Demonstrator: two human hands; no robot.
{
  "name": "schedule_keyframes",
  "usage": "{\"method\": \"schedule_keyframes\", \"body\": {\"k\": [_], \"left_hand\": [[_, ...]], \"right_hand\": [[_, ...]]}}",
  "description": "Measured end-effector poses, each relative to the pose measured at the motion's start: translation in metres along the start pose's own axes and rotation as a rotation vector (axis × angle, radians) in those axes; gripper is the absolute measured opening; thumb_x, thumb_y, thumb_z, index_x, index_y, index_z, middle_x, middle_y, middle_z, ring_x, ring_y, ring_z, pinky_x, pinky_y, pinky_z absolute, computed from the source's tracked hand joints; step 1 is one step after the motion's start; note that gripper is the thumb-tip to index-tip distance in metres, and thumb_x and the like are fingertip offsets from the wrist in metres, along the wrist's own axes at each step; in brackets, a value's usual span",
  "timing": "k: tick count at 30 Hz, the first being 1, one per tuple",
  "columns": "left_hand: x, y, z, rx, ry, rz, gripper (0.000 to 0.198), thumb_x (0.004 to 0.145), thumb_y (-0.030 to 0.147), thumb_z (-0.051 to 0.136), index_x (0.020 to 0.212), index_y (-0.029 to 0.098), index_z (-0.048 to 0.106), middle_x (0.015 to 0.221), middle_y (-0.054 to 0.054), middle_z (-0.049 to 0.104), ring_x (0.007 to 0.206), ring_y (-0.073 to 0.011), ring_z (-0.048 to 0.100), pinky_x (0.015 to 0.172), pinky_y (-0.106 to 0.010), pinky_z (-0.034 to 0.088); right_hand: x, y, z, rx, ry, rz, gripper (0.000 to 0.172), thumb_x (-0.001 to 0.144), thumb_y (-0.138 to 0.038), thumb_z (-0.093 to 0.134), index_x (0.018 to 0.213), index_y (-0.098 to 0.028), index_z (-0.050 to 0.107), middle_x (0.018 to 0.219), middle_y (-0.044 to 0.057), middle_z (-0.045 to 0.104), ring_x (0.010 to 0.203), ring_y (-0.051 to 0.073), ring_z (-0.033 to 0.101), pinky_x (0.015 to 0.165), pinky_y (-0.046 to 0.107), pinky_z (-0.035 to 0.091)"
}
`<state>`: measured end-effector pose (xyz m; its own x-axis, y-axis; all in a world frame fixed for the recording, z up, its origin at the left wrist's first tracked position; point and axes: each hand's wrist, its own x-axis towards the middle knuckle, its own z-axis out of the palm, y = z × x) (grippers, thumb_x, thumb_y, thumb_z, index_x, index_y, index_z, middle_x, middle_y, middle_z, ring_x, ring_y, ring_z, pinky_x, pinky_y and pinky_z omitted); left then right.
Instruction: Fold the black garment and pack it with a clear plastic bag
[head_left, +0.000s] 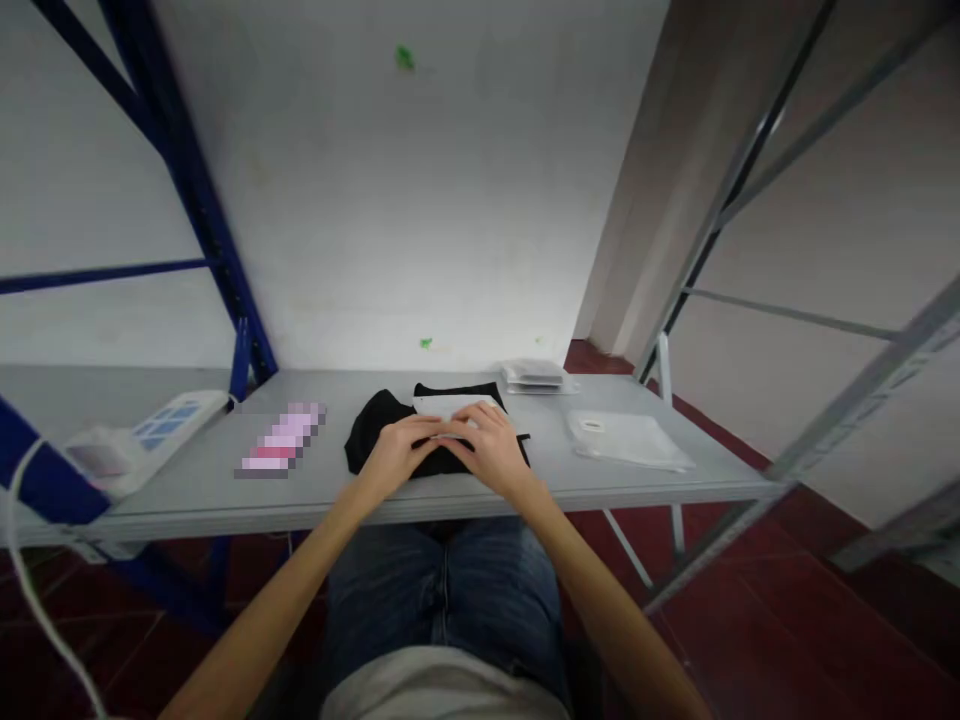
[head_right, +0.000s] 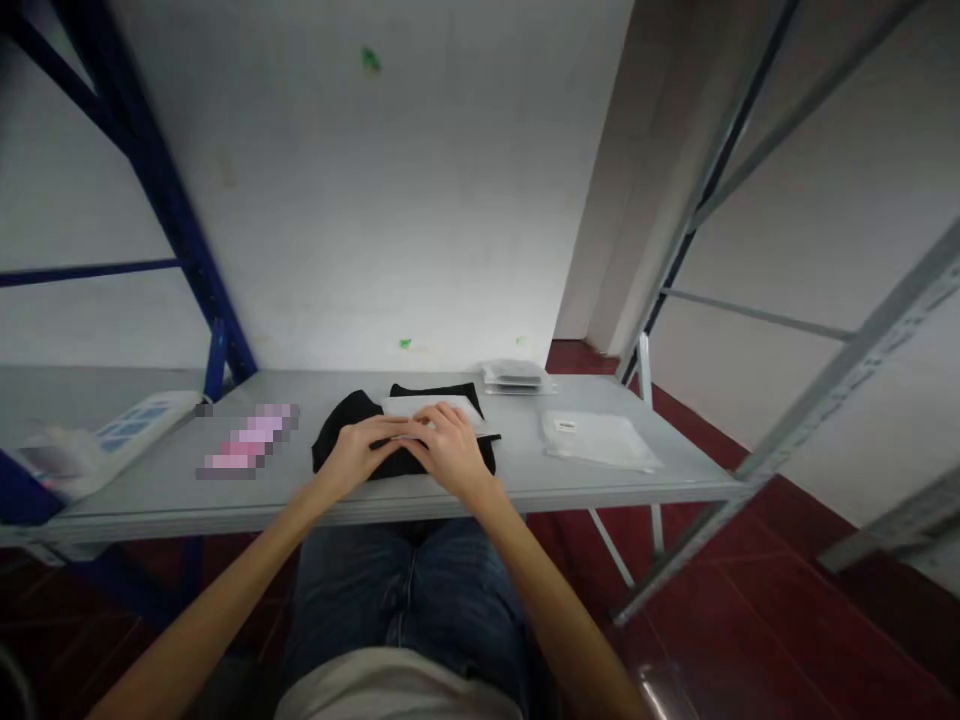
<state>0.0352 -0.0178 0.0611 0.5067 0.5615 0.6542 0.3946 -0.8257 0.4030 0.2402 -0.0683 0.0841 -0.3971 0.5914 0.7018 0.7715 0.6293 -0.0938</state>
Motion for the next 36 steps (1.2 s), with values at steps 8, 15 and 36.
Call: {"method": "schedule_keyframes", "body": {"k": [8,15,36], "left_hand": [[0.007,0.007,-0.015,-0.021,0.083,0.003,0.032,0.1,0.05,0.057,0.105,0.028,0.081,0.112,-0.005,0.079,0.106,-0.0253,0.074,0.099,-0.044,0.059],[0.006,-0.013,-0.026,0.131,0.33,-0.075,0.03,0.097,0.05,0.061,0.096,0.028,0.081,0.104,-0.005,0.077,0.099,-0.0247,0.071,0.095,-0.044,0.057],[-0.007,-0.005,0.008,0.295,-0.029,-0.224,0.044,0.105,0.047,0.044,0.141,0.026,0.057,0.13,-0.01,0.061,0.126,-0.0277,0.059,0.104,-0.043,0.053]], "right_hand": [[0.002,0.013,-0.015,-0.083,-0.013,0.019,0.021,0.106,-0.029,0.051,0.109,-0.025,0.072,0.115,0.007,0.07,0.111,0.025,0.057,0.095,0.041,0.043],[-0.016,0.075,-0.047,-0.189,0.025,0.209,0.019,0.103,-0.022,0.052,0.103,-0.024,0.072,0.111,0.008,0.07,0.111,0.028,0.058,0.096,0.042,0.046],[-0.097,0.171,-0.122,-0.399,0.004,0.509,0.047,0.092,-0.008,0.046,0.124,-0.026,0.076,0.132,0.007,0.072,0.131,0.029,0.06,0.116,0.055,0.04]]}}
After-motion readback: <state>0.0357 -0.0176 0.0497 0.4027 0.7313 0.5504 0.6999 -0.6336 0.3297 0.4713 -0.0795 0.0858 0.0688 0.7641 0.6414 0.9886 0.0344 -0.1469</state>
